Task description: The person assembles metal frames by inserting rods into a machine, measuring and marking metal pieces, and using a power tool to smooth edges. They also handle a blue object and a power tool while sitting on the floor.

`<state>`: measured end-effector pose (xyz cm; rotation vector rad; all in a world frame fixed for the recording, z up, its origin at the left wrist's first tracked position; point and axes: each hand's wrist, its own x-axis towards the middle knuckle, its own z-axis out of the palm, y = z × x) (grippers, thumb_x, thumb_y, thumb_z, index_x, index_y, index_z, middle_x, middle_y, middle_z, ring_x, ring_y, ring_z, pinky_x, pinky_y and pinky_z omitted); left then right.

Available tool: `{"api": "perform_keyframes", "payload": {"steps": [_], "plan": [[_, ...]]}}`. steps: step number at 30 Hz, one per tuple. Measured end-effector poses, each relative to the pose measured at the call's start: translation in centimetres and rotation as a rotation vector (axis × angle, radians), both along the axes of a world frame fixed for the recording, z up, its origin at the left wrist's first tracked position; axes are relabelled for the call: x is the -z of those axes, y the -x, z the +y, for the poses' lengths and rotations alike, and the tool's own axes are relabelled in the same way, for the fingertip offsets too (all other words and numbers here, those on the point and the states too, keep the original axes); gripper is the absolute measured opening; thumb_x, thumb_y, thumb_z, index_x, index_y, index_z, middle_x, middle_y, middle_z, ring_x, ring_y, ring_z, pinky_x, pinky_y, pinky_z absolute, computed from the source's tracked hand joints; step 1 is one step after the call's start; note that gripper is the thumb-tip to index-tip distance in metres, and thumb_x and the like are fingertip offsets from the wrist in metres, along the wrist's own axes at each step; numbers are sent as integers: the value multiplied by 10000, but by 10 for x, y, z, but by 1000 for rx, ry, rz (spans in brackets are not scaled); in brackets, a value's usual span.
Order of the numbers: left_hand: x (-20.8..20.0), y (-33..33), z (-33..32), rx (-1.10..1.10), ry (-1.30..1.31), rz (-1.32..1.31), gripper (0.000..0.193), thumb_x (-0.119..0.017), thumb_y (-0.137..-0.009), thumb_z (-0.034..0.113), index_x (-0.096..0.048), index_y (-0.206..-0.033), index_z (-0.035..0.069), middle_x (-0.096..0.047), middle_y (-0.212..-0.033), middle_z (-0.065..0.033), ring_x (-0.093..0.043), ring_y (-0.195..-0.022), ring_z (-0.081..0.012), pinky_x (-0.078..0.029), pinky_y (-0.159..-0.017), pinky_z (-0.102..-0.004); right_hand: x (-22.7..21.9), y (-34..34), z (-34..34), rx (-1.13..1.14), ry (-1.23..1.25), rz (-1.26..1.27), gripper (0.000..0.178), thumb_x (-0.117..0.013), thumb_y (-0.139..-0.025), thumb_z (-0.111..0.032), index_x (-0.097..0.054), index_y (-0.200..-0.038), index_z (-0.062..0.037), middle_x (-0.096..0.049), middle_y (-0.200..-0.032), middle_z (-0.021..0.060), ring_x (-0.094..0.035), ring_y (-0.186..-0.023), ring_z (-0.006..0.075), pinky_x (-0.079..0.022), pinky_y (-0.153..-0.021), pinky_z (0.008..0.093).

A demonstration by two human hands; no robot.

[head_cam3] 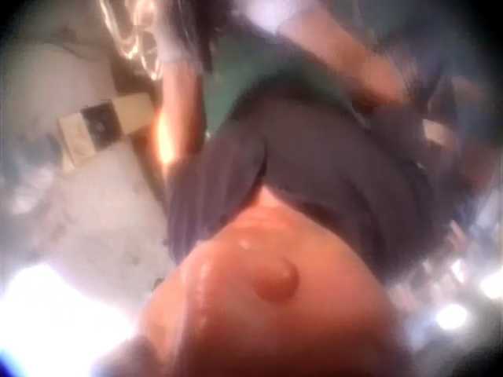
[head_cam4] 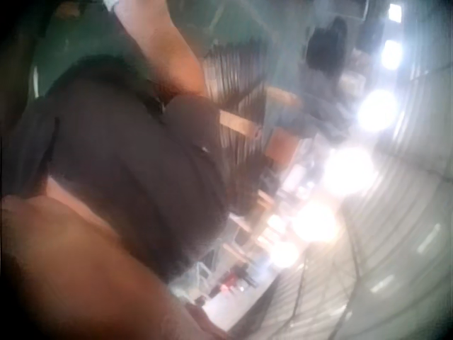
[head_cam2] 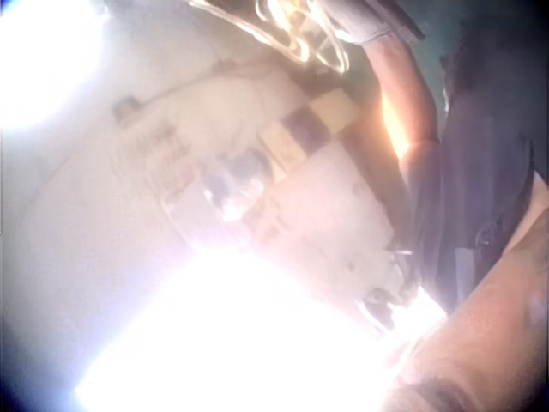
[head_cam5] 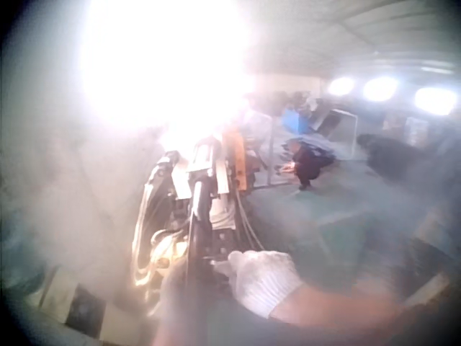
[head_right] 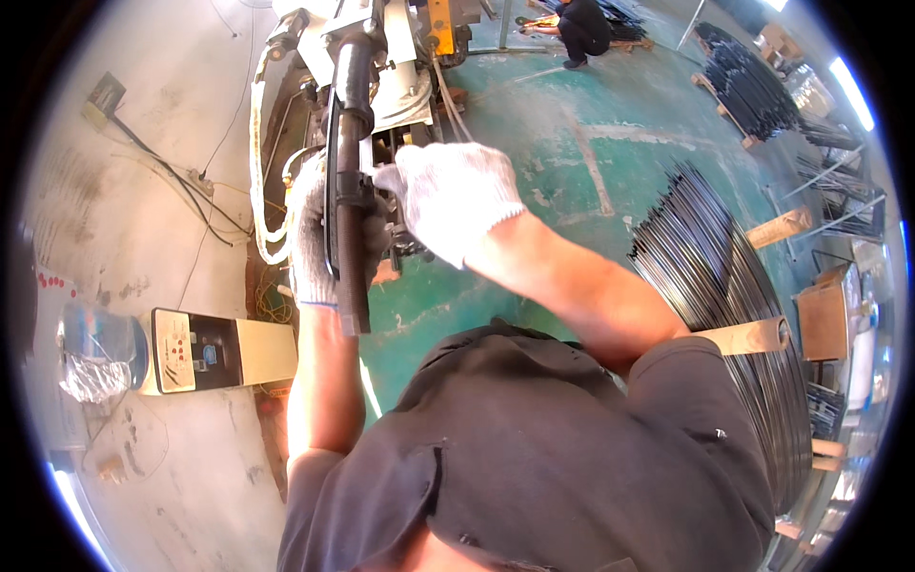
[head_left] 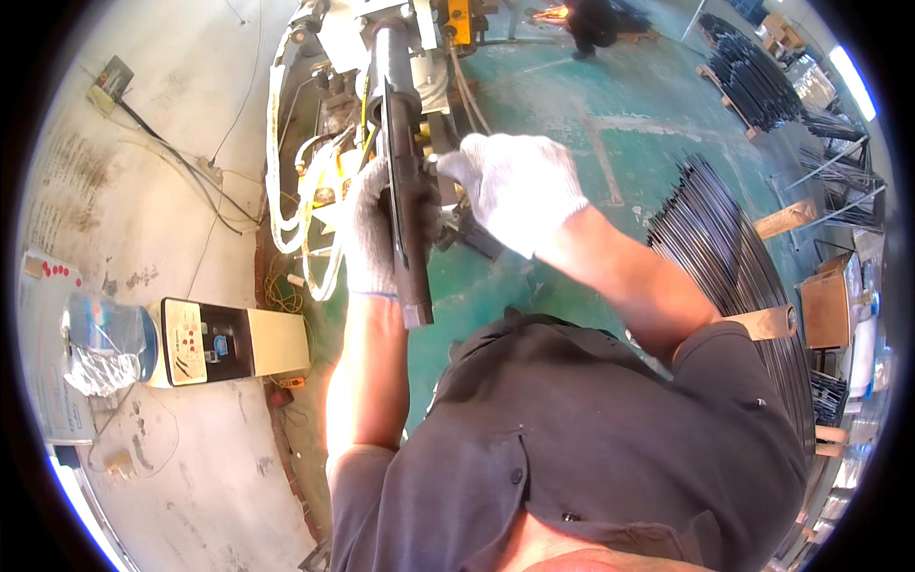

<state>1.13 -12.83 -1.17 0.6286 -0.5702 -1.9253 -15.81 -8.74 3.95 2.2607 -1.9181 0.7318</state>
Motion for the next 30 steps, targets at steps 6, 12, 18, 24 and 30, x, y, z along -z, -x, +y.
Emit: {"api": "perform_keyframes", "payload": {"steps": [6,12,18,24,30], "plan": [[-1,-3,2,60,-59,103,288,-558,-1010,302,-582,-1039,16,-628,-795,-90,-610,-609,-182,-509,-468,-268,1,-1,2,-271,337,-45,125,-683,-902,-201,-615,-937,-101,-635,-730,87,-669,-651,295,-537,-577,419],[4,-6,3,58,-88,131,330,-536,-1006,316,-599,-1056,-4,-672,-789,-149,-616,-539,-194,-474,-435,-274,-1,1,-11,-346,333,7,172,-747,-813,-147,-635,-936,-102,-636,-758,74,-664,-682,289,-525,-572,400],[2,-9,7,37,-89,81,273,-584,-990,302,-618,-1053,38,-667,-780,-110,-623,-571,-198,-498,-476,-289,9,1,-11,-351,355,-20,138,-721,-837,-124,-618,-920,-86,-631,-739,90,-661,-657,287,-532,-564,406],[4,-4,3,-16,36,-101,260,-594,-981,295,-642,-1014,41,-667,-768,-101,-616,-559,-184,-492,-477,-286,8,49,-54,-556,538,-141,88,-744,-836,-75,-706,-914,-62,-717,-855,79,-712,-747,258,-586,-660,352],[2,-6,3,5,161,-153,267,-537,-999,252,-632,-1018,3,-655,-751,-110,-595,-520,-161,-470,-436,-255,-10,33,-41,-705,294,-444,111,-764,-846,-74,-702,-937,-59,-716,-839,101,-704,-756,289,-572,-689,363]]}}
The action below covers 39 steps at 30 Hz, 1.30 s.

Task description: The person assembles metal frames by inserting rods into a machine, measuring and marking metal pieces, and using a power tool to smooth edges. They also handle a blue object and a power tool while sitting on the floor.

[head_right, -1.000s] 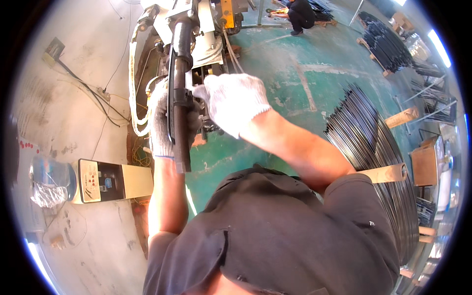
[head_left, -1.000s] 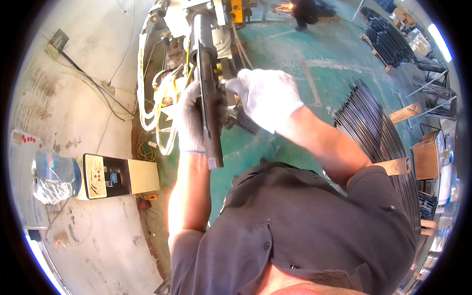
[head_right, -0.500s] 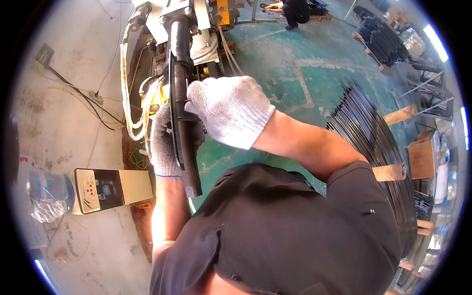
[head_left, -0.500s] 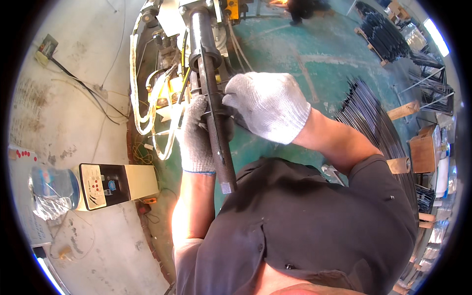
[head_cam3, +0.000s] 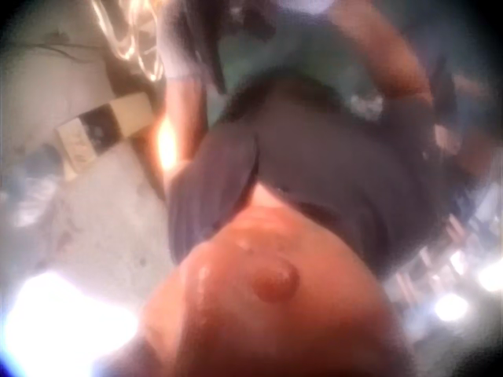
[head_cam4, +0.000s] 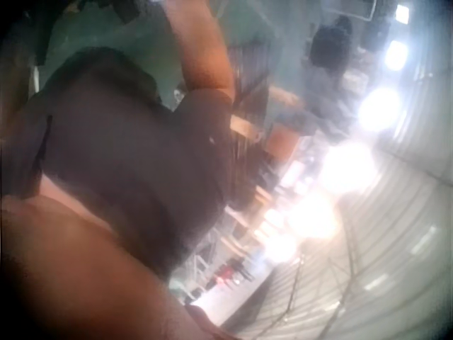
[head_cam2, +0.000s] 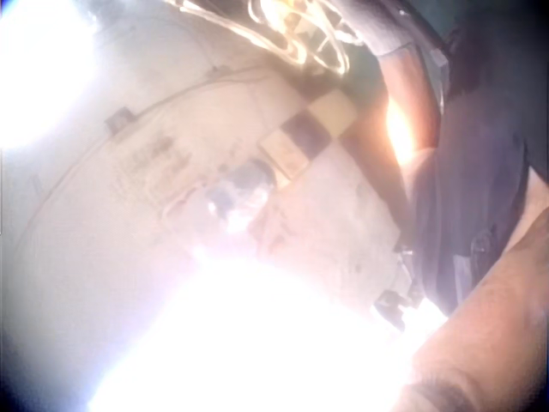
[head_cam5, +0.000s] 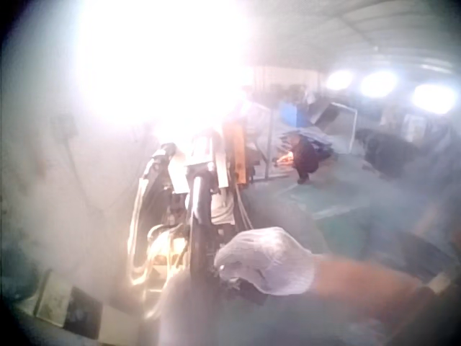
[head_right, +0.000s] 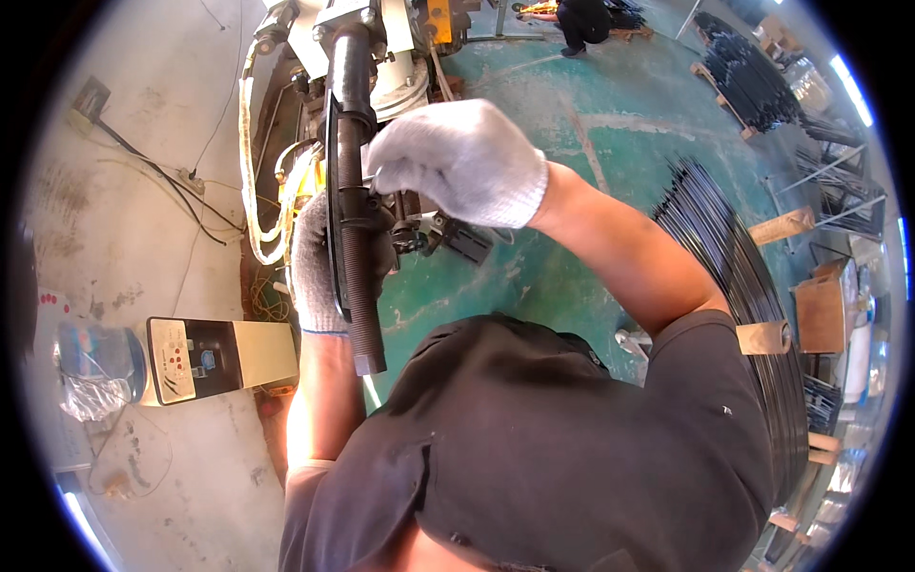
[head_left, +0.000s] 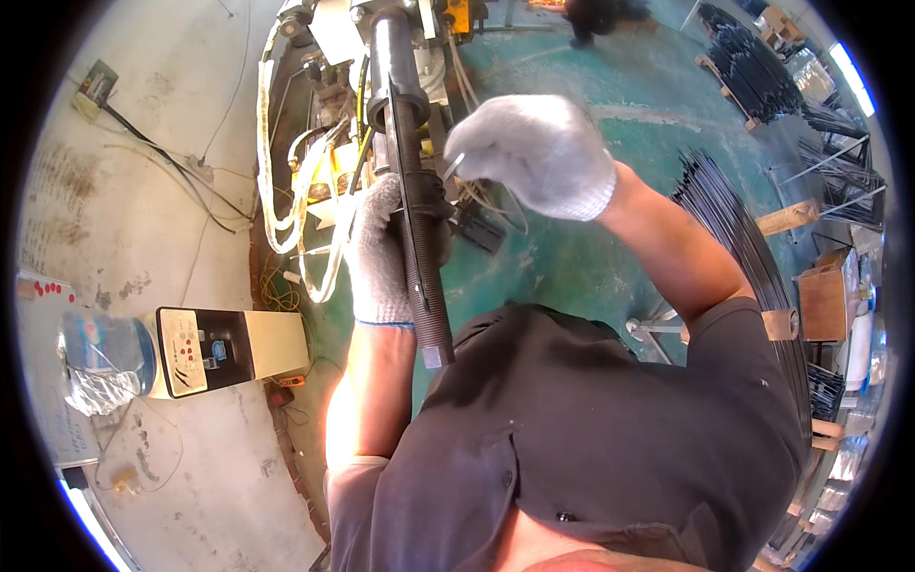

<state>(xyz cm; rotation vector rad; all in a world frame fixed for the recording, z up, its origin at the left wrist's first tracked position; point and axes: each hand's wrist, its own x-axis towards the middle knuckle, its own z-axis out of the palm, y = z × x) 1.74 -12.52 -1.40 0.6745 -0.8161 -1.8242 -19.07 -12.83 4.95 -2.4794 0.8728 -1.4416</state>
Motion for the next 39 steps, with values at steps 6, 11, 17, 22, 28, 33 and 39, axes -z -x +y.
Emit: {"api": "perform_keyframes", "payload": {"steps": [6,11,17,22,28,33,39], "plan": [[-9,6,1,11,-172,187,193,-521,-1014,172,-568,-1028,-14,-603,-745,-101,-574,-517,-132,-472,-423,-208,13,2,-22,-82,122,169,203,-772,-754,-77,-698,-940,-106,-684,-817,66,-666,-747,301,-544,-693,403],[-4,6,0,-45,-28,59,193,-546,-1004,162,-573,-1042,-25,-608,-767,-101,-594,-556,-126,-474,-438,-192,4,4,-29,-124,168,321,210,-739,-741,-84,-697,-947,-100,-690,-884,63,-663,-831,293,-542,-750,402],[-9,5,2,-40,-50,-27,182,-541,-1004,155,-584,-1039,-19,-616,-759,-103,-586,-526,-124,-466,-422,-201,-5,4,-43,-216,290,431,189,-746,-726,-114,-689,-906,-111,-675,-881,41,-655,-833,280,-536,-767,389],[-10,5,2,-38,-83,48,183,-527,-1012,162,-585,-1065,-3,-620,-770,-111,-577,-515,-132,-461,-412,-220,-12,8,-51,-312,361,557,226,-721,-718,-94,-683,-940,-78,-691,-952,81,-663,-885,301,-548,-787,394],[-2,9,0,-65,8,67,252,-540,-992,233,-601,-1063,-1,-646,-822,-114,-609,-561,-162,-487,-431,-238,-2,8,-58,-384,249,382,143,-724,-766,-113,-673,-899,-93,-666,-801,52,-651,-755,304,-539,-676,401],[5,0,-5,43,-77,239,289,-561,-980,265,-597,-1105,7,-653,-845,-94,-635,-603,-172,-510,-451,-245,13,20,-63,-111,209,413,265,-752,-823,-328,-641,-808,-88,-572,-714,109,-613,-727,355,-490,-632,448],[-6,8,-2,-36,-35,140,111,-549,-995,105,-583,-1049,14,-568,-757,-51,-540,-579,-104,-436,-447,-218,26,5,-36,117,223,219,355,-737,-839,-410,-614,-754,-89,-556,-681,122,-592,-687,377,-480,-645,461]]}}
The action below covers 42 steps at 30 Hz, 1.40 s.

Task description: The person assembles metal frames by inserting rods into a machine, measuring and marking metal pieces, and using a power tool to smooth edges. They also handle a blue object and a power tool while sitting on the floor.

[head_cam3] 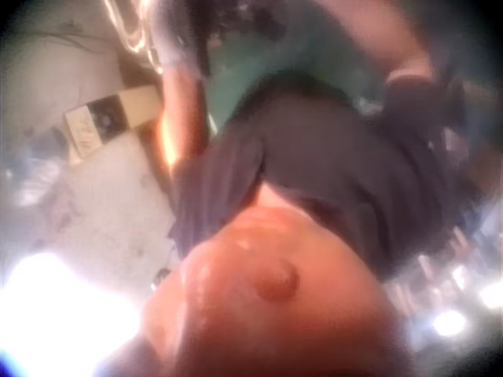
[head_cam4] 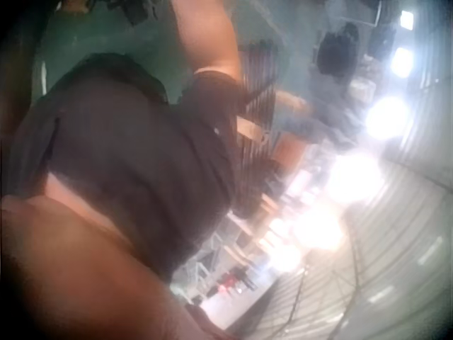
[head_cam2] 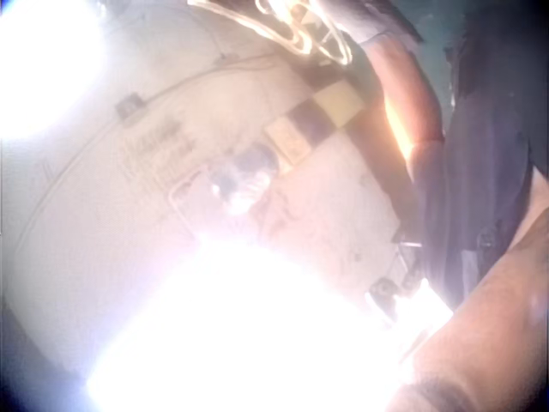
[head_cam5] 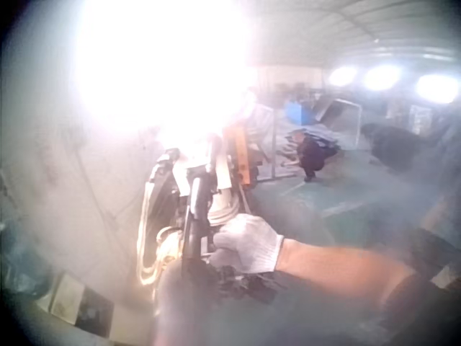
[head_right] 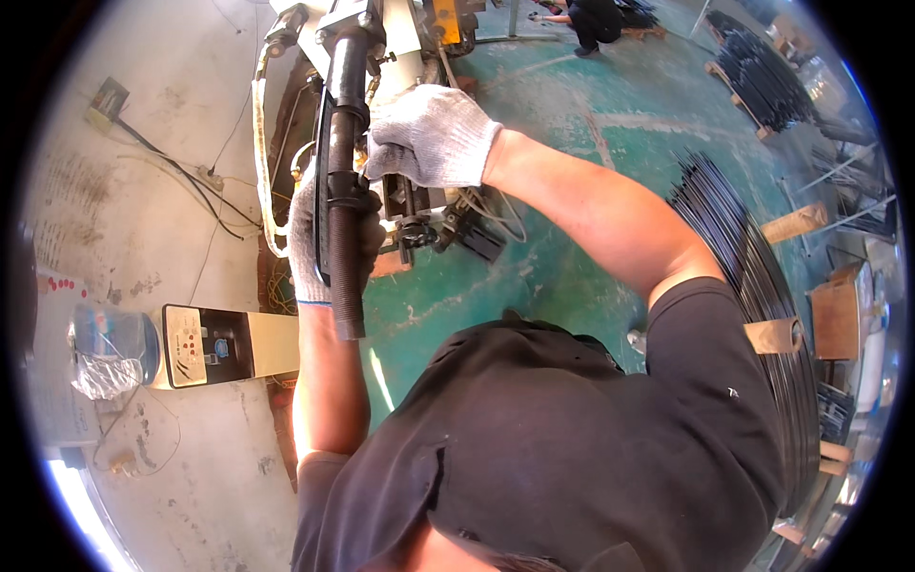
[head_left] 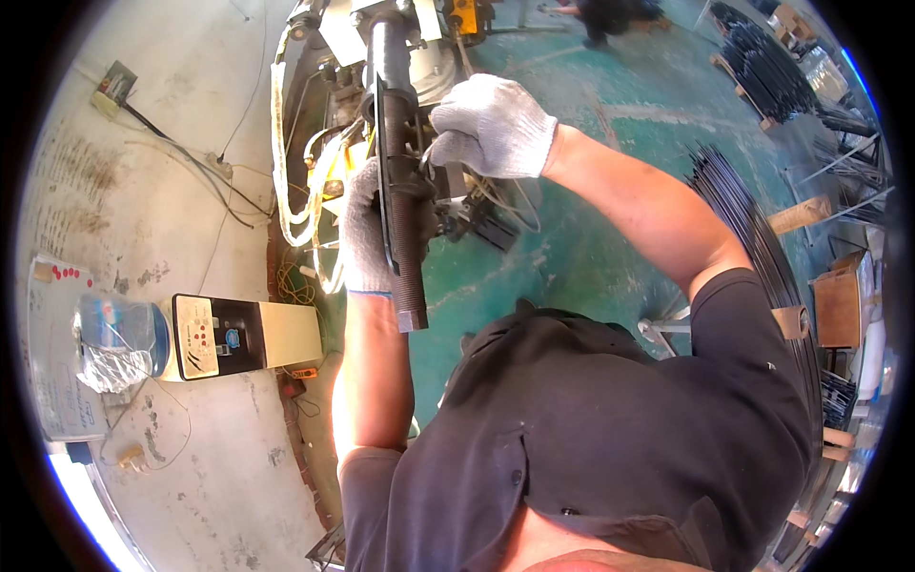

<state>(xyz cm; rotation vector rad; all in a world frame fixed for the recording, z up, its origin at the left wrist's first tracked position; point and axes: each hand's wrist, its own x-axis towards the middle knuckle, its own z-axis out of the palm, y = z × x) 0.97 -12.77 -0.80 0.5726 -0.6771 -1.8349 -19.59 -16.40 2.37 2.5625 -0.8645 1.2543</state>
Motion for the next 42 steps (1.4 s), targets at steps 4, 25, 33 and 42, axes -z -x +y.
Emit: {"api": "perform_keyframes", "payload": {"steps": [4,25,33,42], "plan": [[4,-6,-5,-5,235,-274,179,-648,-920,33,-587,-1085,6,-629,-800,-72,-610,-673,-129,-480,-507,-229,4,-2,16,183,-95,-1,412,-688,-888,-463,-617,-735,-87,-585,-692,133,-623,-715,380,-502,-659,477],[5,0,-3,-47,165,-243,287,-557,-977,254,-631,-1008,-21,-666,-817,-110,-627,-591,-147,-487,-483,-221,12,-25,56,263,-85,-189,56,-724,-867,-176,-706,-906,-140,-680,-772,69,-675,-678,294,-540,-602,402],[6,-5,-2,9,-12,-72,263,-568,-967,209,-635,-999,-44,-671,-830,-129,-649,-640,-165,-528,-542,-235,6,-10,34,3,-69,-197,96,-727,-824,-84,-748,-910,-120,-738,-848,61,-711,-708,253,-587,-654,338],[10,-5,3,-81,182,-307,128,-583,-982,83,-614,-1024,-34,-641,-783,-93,-570,-530,-100,-445,-422,-211,-3,-7,37,-104,-286,-282,112,-728,-863,-66,-701,-972,-59,-704,-857,100,-689,-765,314,-554,-694,382]]}}
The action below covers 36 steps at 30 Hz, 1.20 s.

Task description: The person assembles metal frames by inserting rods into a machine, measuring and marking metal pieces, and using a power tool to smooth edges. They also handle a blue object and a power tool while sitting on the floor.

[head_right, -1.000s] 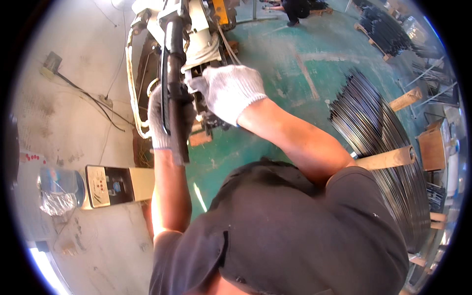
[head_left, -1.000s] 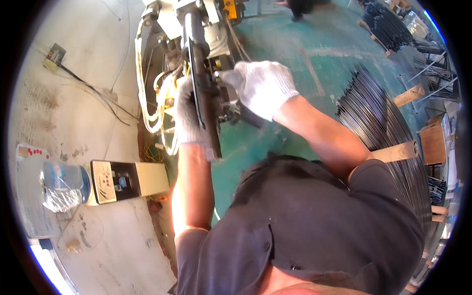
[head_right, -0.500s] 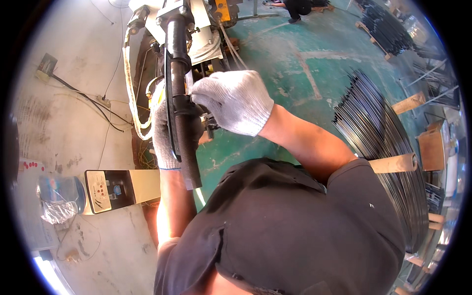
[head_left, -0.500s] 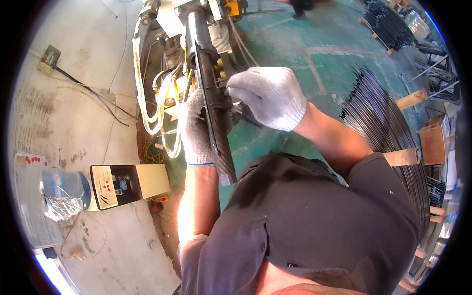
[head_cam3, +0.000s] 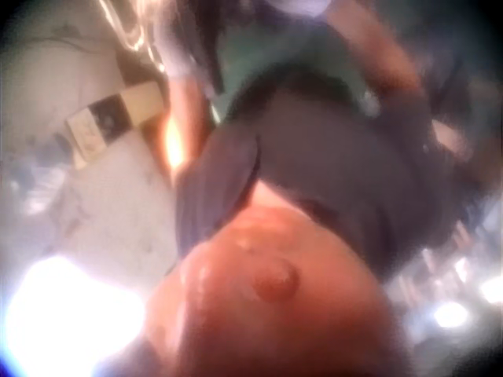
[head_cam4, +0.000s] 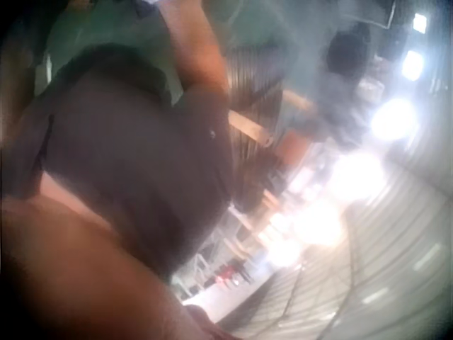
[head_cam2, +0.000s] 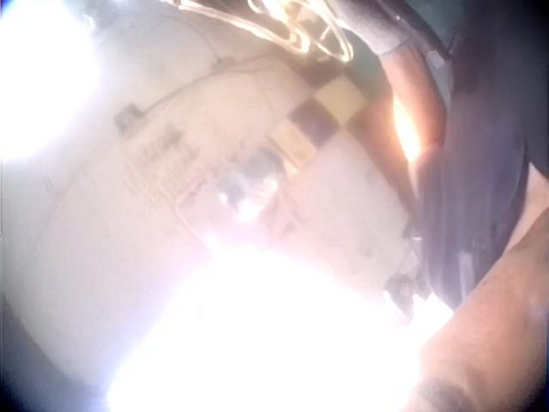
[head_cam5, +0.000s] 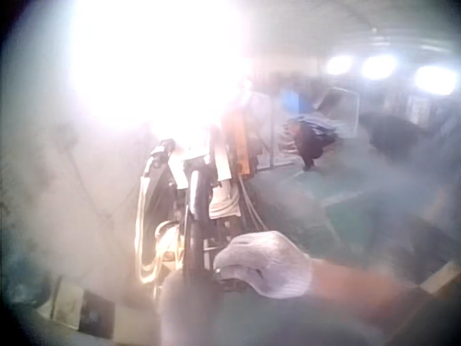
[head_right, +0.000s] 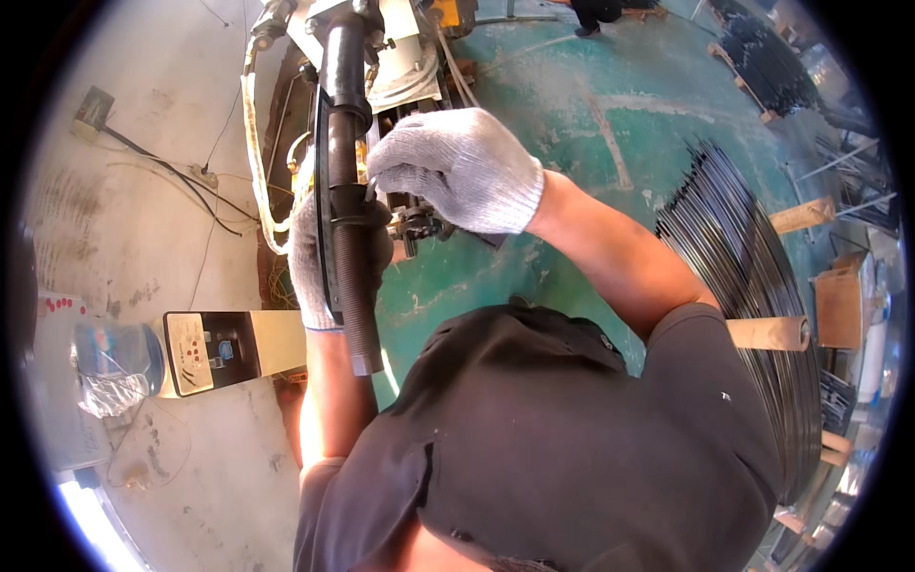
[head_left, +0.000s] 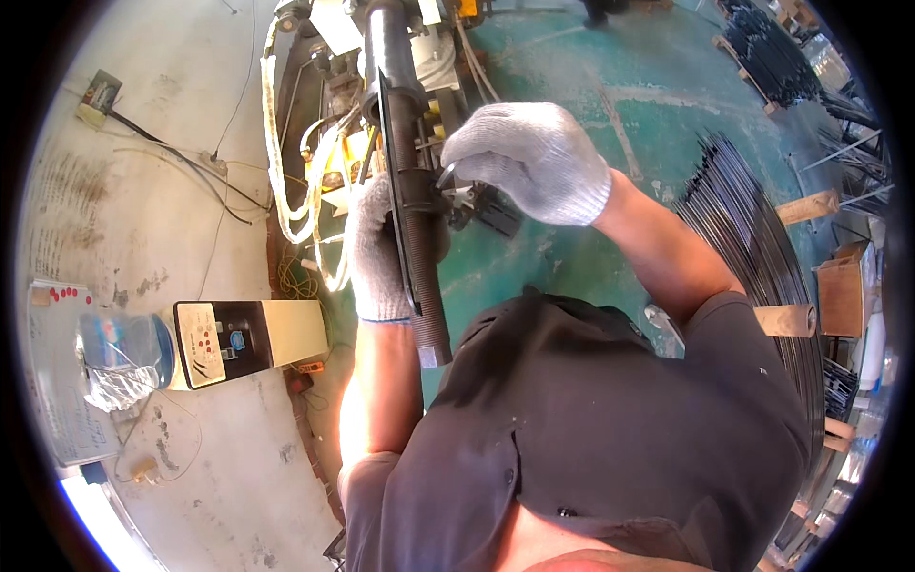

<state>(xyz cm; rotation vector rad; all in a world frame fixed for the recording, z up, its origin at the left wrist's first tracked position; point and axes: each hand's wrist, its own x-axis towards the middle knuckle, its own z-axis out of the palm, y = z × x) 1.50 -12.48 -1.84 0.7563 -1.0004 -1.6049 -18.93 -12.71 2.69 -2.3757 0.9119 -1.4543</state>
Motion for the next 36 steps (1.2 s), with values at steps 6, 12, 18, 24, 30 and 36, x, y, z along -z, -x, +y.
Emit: {"api": "perform_keyframes", "payload": {"steps": [6,12,18,24,30,36], "plan": [[-10,0,3,-7,-114,37,127,-622,-966,76,-609,-1030,-34,-641,-775,-78,-589,-586,-94,-448,-440,-211,8,2,-11,-38,34,36,119,-719,-857,-55,-705,-972,-84,-694,-833,92,-686,-768,311,-547,-683,389],[-17,5,5,-141,225,-412,114,-660,-889,79,-635,-957,-10,-647,-768,-54,-614,-645,-129,-471,-517,-257,0,8,-26,-128,104,129,142,-735,-831,-58,-717,-968,-91,-698,-846,76,-683,-788,299,-546,-696,393],[-9,-1,-1,-40,46,-120,134,-672,-825,90,-661,-929,6,-651,-755,-67,-625,-682,-163,-500,-618,-314,-3,7,-35,-201,145,171,144,-748,-810,-71,-720,-948,-98,-693,-866,64,-673,-809,293,-547,-718,393],[-14,5,6,-131,135,-360,150,-662,-841,92,-662,-956,-4,-661,-768,-77,-616,-687,-153,-500,-629,-310,-6,8,-43,-226,280,285,176,-737,-759,-75,-710,-932,-98,-691,-884,58,-670,-829,287,-550,-744,403],[-20,3,7,-97,136,-346,152,-651,-844,78,-659,-968,-9,-661,-770,-82,-611,-687,-151,-497,-630,-311,-29,11,-61,-303,615,557,226,-683,-734,-132,-697,-952,-71,-689,-947,63,-673,-904,281,-560,-798,407],[-16,2,5,-98,100,-297,152,-645,-809,63,-658,-946,-3,-653,-754,-80,-607,-670,-165,-491,-614,-323,-36,9,-58,-265,734,656,223,-697,-717,-152,-680,-924,-72,-672,-889,55,-666,-850,265,-556,-738,388]]}}
